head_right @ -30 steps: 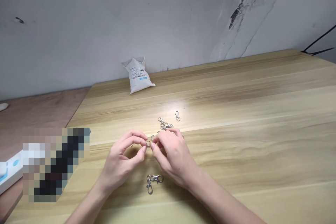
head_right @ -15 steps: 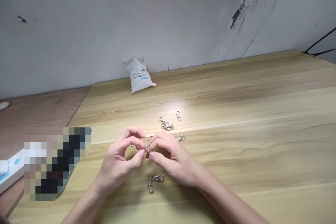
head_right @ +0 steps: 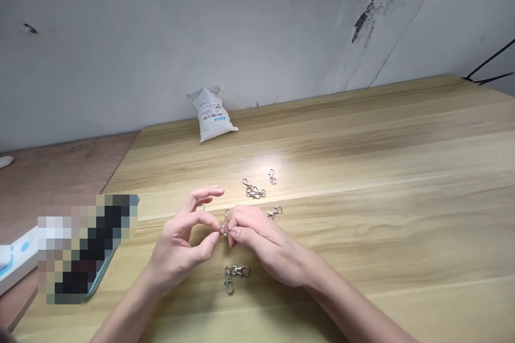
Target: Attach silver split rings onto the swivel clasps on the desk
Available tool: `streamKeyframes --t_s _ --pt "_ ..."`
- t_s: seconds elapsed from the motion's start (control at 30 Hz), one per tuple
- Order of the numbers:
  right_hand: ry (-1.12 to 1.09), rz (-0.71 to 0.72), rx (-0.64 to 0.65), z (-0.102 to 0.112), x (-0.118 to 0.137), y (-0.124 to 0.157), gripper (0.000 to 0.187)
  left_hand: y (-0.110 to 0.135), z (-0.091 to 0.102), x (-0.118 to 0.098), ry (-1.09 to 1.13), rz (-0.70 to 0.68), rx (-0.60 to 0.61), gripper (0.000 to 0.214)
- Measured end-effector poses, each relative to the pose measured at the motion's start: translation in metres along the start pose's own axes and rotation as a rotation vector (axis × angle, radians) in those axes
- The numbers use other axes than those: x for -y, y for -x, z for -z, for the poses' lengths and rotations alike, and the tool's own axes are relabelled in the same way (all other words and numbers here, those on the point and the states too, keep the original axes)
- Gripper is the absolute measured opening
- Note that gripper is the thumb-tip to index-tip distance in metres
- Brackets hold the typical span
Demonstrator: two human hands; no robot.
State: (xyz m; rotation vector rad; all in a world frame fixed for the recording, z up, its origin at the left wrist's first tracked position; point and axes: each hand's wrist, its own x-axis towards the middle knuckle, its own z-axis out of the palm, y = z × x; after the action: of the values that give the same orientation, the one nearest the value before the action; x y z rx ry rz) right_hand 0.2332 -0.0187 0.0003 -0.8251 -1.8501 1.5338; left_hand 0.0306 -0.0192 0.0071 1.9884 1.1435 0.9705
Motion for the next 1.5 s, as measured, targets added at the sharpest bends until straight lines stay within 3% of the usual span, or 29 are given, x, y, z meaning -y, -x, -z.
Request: streamKeyframes --t_s 0.2,0.5,0.77,1.03,1.27,1.5 --pt "0.06 0.024 -0.095 0.001 -0.002 -0.001 0.024 0.0 -0.001 -0.001 -0.051 -0.021 0.005 0.015" --pt "0.685 0.272 -0.388 0.002 -0.012 -0.008 0.016 0.0 -0.005 0.003 -0.37 -0.035 -0.006 0.012" --pt "1.075 0.375 -0.341 -0.018 -0.009 -0.008 0.022 -0.002 0.001 0.009 -0.507 -0.068 -0.04 0.011" --pt "0.78 0.275 -0.431 -0.004 -0.012 -0.006 0.014 -0.001 -0.008 0.006 -0.431 -0.129 -0.024 0.012" --pt "0.497 0.232 -0.232 -0.002 -0.01 -0.006 0.017 -0.002 -0.007 -0.001 -0.373 -0.228 -0.074 0.017" --pt "0.392 0.215 -0.209 -0.003 -0.009 -0.005 0.011 -0.002 -0.005 -0.003 -0.373 -0.329 -0.15 0.02"
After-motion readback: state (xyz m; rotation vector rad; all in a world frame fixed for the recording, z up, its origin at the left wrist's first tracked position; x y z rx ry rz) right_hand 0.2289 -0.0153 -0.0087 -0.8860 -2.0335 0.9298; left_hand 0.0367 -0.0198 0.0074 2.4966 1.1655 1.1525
